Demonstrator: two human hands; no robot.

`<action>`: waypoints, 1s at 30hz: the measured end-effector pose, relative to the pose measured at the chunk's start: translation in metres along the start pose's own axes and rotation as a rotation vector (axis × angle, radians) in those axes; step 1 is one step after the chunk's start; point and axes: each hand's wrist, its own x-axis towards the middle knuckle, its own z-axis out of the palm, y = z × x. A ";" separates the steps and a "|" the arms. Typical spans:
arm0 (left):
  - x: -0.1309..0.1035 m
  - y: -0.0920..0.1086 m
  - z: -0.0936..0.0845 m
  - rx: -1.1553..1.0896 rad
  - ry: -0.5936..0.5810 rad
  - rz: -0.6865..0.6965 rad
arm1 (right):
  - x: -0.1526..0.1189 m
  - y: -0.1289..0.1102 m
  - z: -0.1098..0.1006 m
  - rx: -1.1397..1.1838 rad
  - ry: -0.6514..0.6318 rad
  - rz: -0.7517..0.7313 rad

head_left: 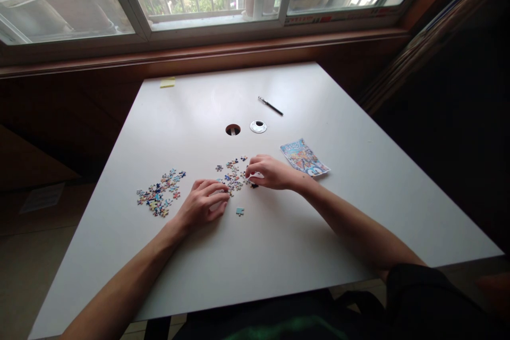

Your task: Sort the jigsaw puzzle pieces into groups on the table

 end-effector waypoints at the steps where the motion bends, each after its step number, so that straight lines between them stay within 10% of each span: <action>1: 0.000 0.000 0.000 0.001 0.002 -0.002 | 0.000 0.000 0.000 0.000 -0.002 0.002; 30: -0.006 -0.006 0.003 0.071 0.108 -0.139 | -0.003 0.001 -0.007 0.000 -0.184 0.082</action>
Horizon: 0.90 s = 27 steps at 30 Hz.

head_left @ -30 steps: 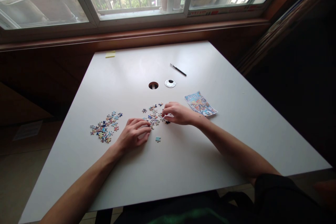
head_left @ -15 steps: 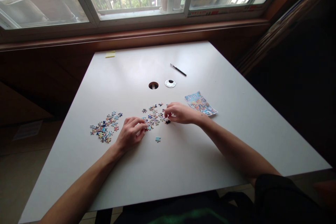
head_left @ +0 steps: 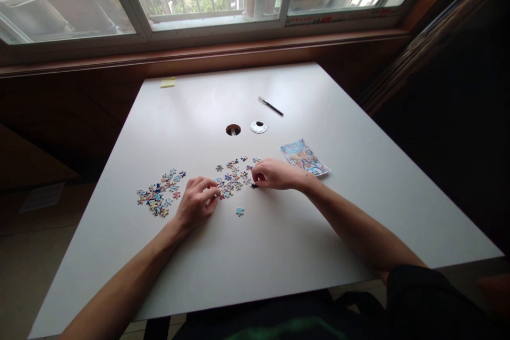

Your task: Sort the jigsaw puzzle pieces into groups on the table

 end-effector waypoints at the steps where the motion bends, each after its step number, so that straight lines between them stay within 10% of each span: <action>1: 0.000 0.000 0.000 0.000 0.003 0.001 | 0.000 0.000 0.000 -0.001 0.001 0.002; 27: 0.002 0.001 0.001 -0.028 -0.012 0.030 | 0.000 0.001 0.001 -0.019 -0.045 -0.001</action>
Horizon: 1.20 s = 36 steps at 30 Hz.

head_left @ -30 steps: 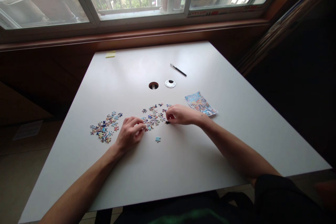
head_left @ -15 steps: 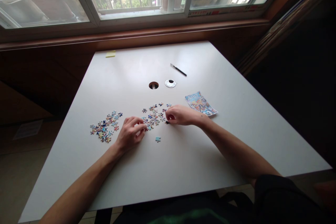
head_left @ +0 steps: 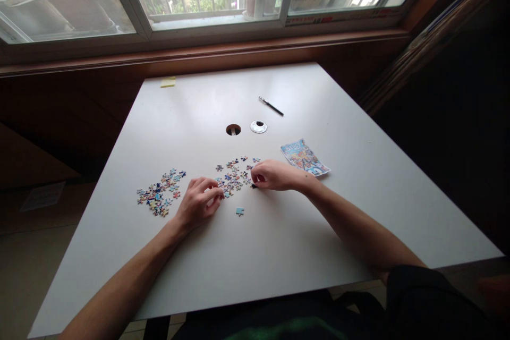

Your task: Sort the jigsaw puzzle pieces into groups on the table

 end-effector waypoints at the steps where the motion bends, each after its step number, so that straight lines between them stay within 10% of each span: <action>1: 0.000 0.000 0.000 0.000 0.001 0.000 | 0.000 0.000 0.000 0.000 -0.002 -0.001; 36: -0.001 0.000 0.000 0.010 0.007 0.000 | 0.000 -0.005 -0.003 -0.037 -0.055 0.073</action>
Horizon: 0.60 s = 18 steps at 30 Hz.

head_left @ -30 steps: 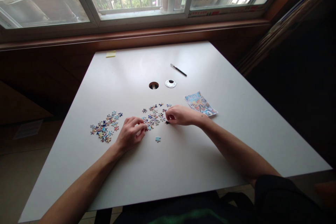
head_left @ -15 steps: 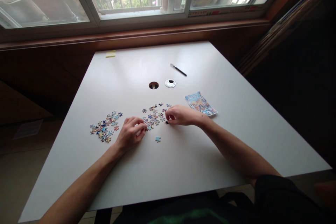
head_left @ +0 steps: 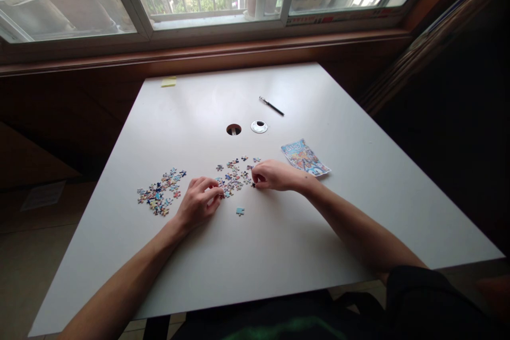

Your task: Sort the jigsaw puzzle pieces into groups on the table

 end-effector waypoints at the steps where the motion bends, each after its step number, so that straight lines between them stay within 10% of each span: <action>1: 0.000 0.000 0.000 -0.002 0.001 0.002 | 0.000 0.000 0.000 -0.001 -0.001 0.006; 18: 0.000 -0.001 0.001 -0.001 0.003 0.002 | -0.003 -0.009 -0.007 -0.033 -0.058 0.090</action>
